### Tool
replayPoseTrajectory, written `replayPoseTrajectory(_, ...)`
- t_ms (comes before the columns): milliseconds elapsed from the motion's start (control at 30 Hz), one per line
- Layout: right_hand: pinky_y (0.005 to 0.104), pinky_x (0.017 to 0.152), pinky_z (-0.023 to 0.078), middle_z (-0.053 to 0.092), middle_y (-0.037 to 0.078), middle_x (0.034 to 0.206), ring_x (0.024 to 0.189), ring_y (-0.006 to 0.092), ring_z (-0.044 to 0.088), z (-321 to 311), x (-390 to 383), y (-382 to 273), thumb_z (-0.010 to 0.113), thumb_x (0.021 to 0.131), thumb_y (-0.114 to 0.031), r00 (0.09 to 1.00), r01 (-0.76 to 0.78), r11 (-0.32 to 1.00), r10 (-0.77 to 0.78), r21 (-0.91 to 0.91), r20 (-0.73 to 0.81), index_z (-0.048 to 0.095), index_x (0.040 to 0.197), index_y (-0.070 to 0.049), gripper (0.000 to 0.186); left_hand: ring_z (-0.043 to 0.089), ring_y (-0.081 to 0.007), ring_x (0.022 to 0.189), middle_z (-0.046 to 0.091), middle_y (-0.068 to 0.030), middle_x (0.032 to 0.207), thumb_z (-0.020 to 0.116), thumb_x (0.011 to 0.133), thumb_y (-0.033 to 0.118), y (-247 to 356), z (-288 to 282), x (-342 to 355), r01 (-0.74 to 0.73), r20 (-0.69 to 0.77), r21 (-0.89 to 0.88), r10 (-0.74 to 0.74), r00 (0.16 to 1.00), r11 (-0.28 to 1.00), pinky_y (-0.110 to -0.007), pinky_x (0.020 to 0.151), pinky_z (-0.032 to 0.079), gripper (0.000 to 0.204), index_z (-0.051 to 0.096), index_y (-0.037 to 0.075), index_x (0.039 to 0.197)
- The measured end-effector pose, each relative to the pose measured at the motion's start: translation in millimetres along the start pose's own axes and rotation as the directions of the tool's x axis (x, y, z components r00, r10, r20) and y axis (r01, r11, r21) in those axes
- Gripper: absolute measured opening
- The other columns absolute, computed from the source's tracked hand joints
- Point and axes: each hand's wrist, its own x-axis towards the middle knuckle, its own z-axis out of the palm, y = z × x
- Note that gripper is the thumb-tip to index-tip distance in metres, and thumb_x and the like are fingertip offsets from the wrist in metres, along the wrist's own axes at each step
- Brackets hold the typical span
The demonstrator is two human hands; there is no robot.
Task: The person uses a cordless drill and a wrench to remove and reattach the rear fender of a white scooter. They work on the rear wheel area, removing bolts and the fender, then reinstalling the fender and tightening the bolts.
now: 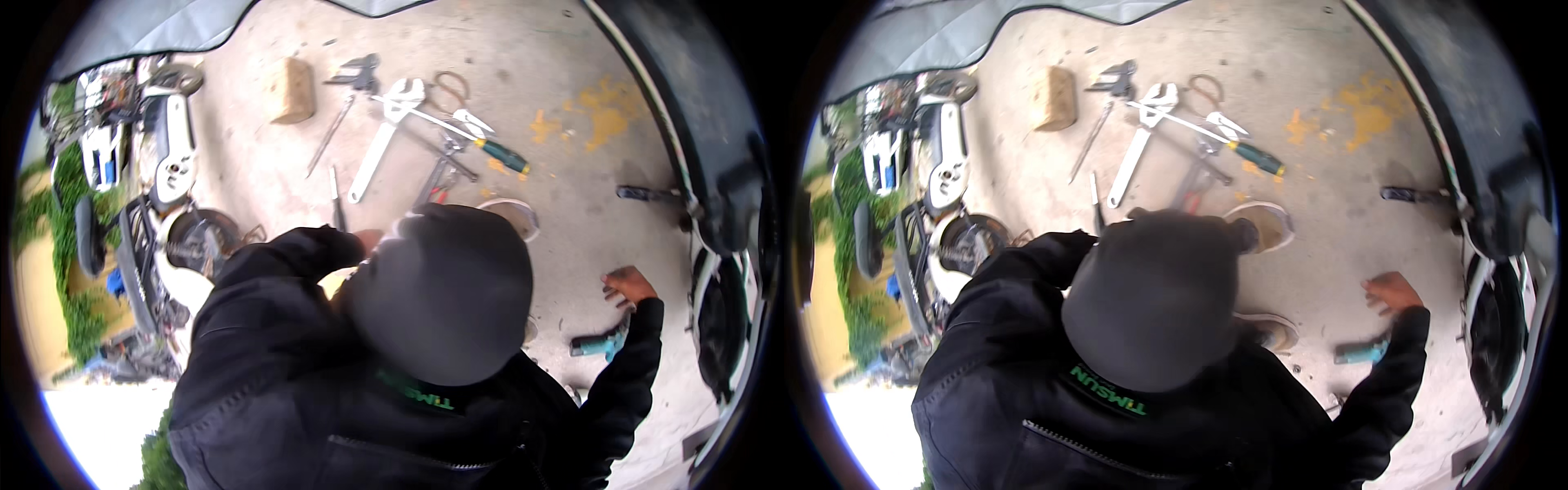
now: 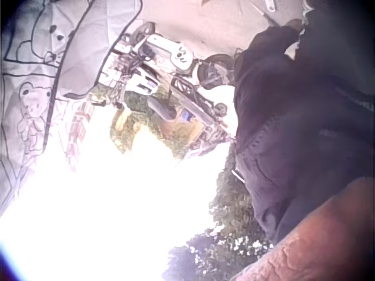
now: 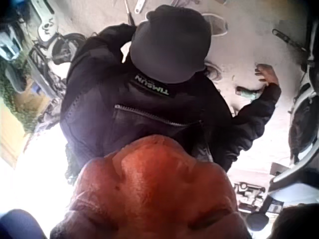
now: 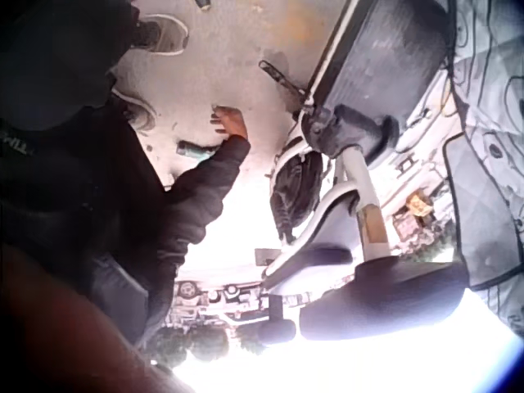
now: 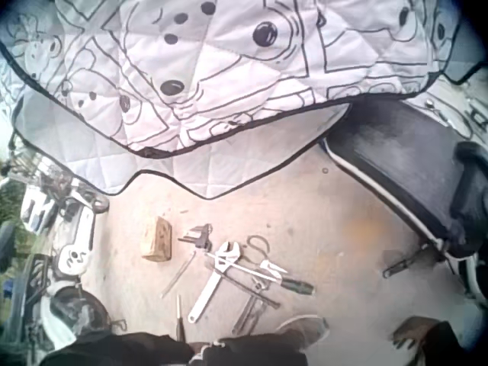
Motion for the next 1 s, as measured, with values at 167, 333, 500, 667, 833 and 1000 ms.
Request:
replayPoseTrajectory(167, 0.0364, 0.065, 0.058, 0.069, 0.012, 0.096, 0.087, 0.0219, 0.070, 7, -81, 5, 0.072, 0.083, -0.048, 0.978, 0.089, 0.985, -0.058, 0.150, -0.200, 0.065, 0.114, 0.003, 0.060, 0.065, -0.0356, 0.097, 0.068, -0.0152, 0.104, 0.060, 0.084, 0.030, 177, -191, 21, -0.416, 0.125, 0.695, 0.471, 0.873, 0.587, -0.045, 0.082, 0.052, 0.026, 0.067, 0.011, 0.102)
replayPoseTrajectory(333, 0.0349, 0.063, 0.059, 0.068, 0.018, 0.096, 0.084, 0.0230, 0.069, 34, -157, 53, 0.075, 0.080, -0.049, 0.946, 0.080, 0.977, -0.012, 0.198, -0.323, 0.059, 0.123, 0.006, 0.072, 0.064, -0.0388, 0.099, 0.068, -0.0172, 0.103, 0.062, 0.085, 0.030, 401, -269, 43, -0.748, 0.391, 0.583, 0.698, 0.600, 0.316, -0.045, 0.085, 0.052, 0.034, 0.065, 0.008, 0.110)
replayPoseTrajectory(500, 0.0354, 0.061, 0.058, 0.070, 0.018, 0.089, 0.080, 0.0241, 0.070, 151, -195, 180, 0.076, 0.080, -0.048, 0.820, 0.047, 0.927, 0.178, 0.373, -0.545, 0.062, 0.122, 0.005, 0.069, 0.068, -0.0232, 0.081, 0.070, -0.0148, 0.092, 0.078, 0.081, 0.024, 628, -211, 6, -0.888, 0.695, 0.388, 0.556, 0.457, 0.246, -0.037, 0.075, 0.054, 0.045, 0.065, 0.002, 0.118)
replayPoseTrajectory(667, 0.0339, 0.066, 0.058, 0.071, 0.014, 0.085, 0.081, 0.0210, 0.070, 250, -215, 190, 0.069, 0.089, -0.043, 0.728, 0.427, 0.483, 0.318, 0.765, -0.607, 0.065, 0.116, 0.005, 0.055, 0.067, -0.0318, 0.074, 0.068, -0.0137, 0.078, 0.080, 0.076, 0.017, 725, -153, -89, -0.923, 0.845, 0.317, 0.507, 0.171, -0.217, -0.040, 0.066, 0.051, 0.028, 0.068, 0.004, 0.097)
replayPoseTrajectory(833, 0.0374, 0.056, 0.054, 0.068, 0.014, 0.082, 0.075, 0.0285, 0.070, 235, -289, 102, 0.067, 0.087, -0.035, 0.131, -0.044, 0.913, 0.407, 0.405, -0.904, 0.064, 0.112, 0.001, 0.043, 0.067, -0.0336, 0.079, 0.069, -0.0128, 0.084, 0.070, 0.087, 0.031, 758, -120, -147, -0.875, 0.890, 0.243, 0.456, 0.029, -0.420, -0.043, 0.066, 0.052, 0.030, 0.068, 0.006, 0.104)
replayPoseTrajectory(1000, 0.0314, 0.048, 0.049, 0.057, 0.006, 0.073, 0.063, 0.0200, 0.063, 206, -353, -31, 0.065, 0.089, -0.035, -0.238, -0.009, 0.997, 0.073, 0.077, -0.968, 0.064, 0.107, -0.004, 0.036, 0.064, -0.0313, 0.083, 0.059, -0.0111, 0.094, 0.068, 0.081, 0.017, 771, -95, -149, -0.695, 0.760, 0.454, 0.649, -0.024, -0.558, -0.042, 0.063, 0.053, 0.034, 0.062, 0.007, 0.114)
